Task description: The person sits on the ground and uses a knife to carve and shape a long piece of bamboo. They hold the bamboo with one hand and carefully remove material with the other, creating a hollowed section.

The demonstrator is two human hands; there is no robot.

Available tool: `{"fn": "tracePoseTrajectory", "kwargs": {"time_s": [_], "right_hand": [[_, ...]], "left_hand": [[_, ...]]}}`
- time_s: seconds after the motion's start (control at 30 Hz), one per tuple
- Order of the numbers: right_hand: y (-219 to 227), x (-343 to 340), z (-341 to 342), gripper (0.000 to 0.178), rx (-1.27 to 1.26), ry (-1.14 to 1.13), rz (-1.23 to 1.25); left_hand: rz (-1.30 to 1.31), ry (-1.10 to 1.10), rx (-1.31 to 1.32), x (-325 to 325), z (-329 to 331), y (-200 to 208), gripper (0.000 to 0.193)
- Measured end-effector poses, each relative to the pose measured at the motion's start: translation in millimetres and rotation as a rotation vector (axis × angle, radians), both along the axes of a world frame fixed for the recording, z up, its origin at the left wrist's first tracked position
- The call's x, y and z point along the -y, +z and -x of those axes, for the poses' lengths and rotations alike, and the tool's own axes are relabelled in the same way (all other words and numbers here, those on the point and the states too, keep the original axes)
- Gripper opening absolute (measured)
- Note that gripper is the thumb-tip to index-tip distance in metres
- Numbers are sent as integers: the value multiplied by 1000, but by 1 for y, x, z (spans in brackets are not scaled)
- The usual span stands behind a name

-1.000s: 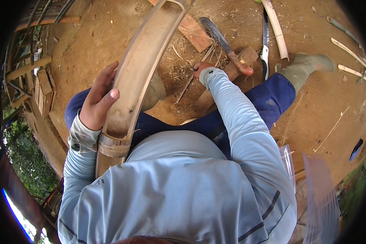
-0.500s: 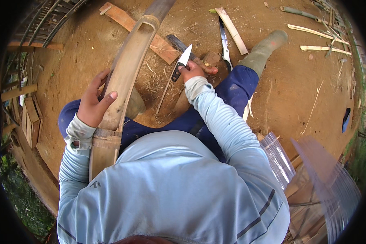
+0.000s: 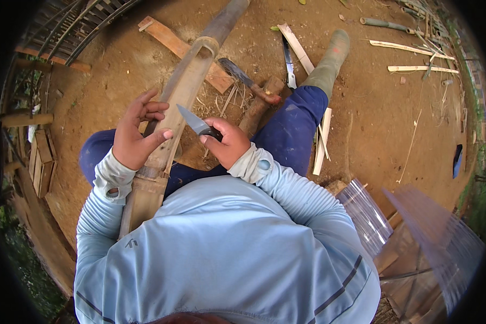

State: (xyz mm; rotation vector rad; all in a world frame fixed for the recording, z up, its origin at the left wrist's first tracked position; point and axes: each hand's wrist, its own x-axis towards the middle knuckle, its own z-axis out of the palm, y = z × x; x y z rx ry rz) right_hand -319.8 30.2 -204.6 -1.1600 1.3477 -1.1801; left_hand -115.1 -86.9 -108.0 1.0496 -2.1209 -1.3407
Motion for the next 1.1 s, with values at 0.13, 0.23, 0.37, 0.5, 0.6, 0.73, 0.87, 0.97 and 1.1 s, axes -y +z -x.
{"fn": "tracePoseTrajectory", "kwargs": {"time_s": [0.13, 0.23, 0.37, 0.5, 0.6, 0.73, 0.87, 0.97, 1.1], "right_hand": [[29, 16, -13, 37, 86, 15, 90], [42, 21, -18, 42, 94, 12, 48], [48, 20, -34, 45, 4, 29, 111], [46, 23, -40, 46, 27, 45, 85], [47, 26, -38, 48, -8, 79, 14], [40, 29, -34, 50, 38, 125, -56], [29, 26, -19, 52, -66, 185, -66], [13, 18, -4, 50, -18, 178, -96], [-29, -3, 13, 48, 268, 16, -294]], "left_hand": [[-286, -27, -130, 1, 0, -1, 79], [-392, -2, -175, 3, 5, 0, 75], [-386, 36, -83, 7, -2, 1, 74], [-404, 120, -137, 12, -8, -5, 78], [-340, 147, -122, 13, -11, -8, 80], [-352, 177, -109, 16, -13, -9, 78], [-350, 195, -158, 17, -16, -15, 72], [-369, 259, -202, 20, -19, -21, 68], [-327, 250, -210, 25, -25, -35, 68]]}}
